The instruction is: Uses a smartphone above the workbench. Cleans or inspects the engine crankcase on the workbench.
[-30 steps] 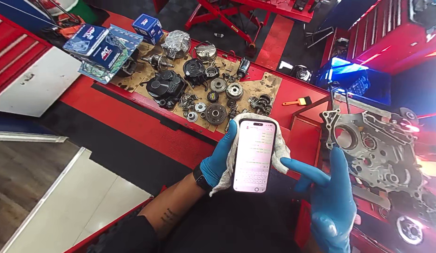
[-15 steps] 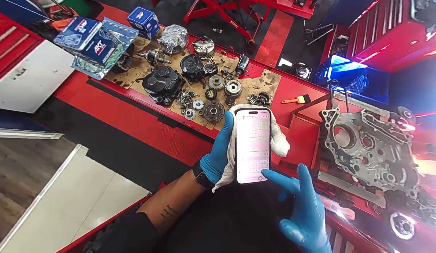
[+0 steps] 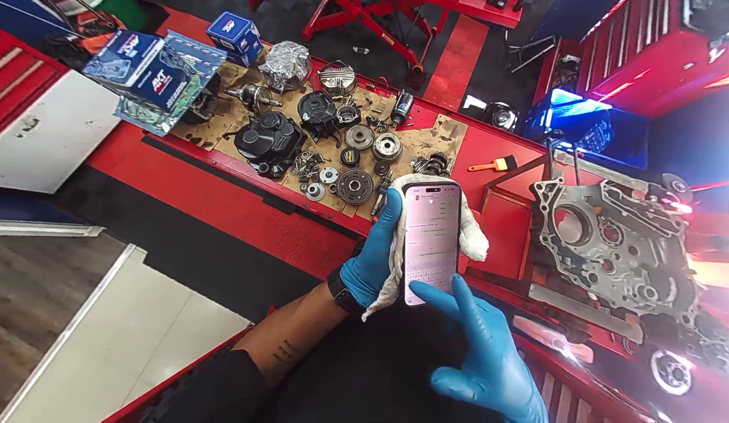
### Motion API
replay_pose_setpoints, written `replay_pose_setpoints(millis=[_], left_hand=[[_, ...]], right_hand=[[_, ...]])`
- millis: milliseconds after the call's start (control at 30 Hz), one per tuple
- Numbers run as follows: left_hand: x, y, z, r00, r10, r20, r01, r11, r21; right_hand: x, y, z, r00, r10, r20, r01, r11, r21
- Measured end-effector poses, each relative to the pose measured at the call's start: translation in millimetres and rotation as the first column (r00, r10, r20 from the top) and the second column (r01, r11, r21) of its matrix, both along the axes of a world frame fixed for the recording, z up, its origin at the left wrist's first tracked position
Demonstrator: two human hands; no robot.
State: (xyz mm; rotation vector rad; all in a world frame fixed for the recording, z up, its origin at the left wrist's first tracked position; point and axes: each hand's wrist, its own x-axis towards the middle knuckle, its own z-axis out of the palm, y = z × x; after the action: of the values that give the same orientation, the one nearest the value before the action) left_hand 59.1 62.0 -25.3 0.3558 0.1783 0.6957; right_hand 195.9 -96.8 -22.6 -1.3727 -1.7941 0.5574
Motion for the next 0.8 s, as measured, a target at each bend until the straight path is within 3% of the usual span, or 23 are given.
replay_pose_setpoints(millis=[800], left_hand=[[-13.3,-0.9,5.0,0.999,0.034,0.019,-0.034,0.999,-0.005]], right_hand=[[10.3,-16.0,-1.2,0.994,-0.112,-0.009,0.112,0.994,0.009]])
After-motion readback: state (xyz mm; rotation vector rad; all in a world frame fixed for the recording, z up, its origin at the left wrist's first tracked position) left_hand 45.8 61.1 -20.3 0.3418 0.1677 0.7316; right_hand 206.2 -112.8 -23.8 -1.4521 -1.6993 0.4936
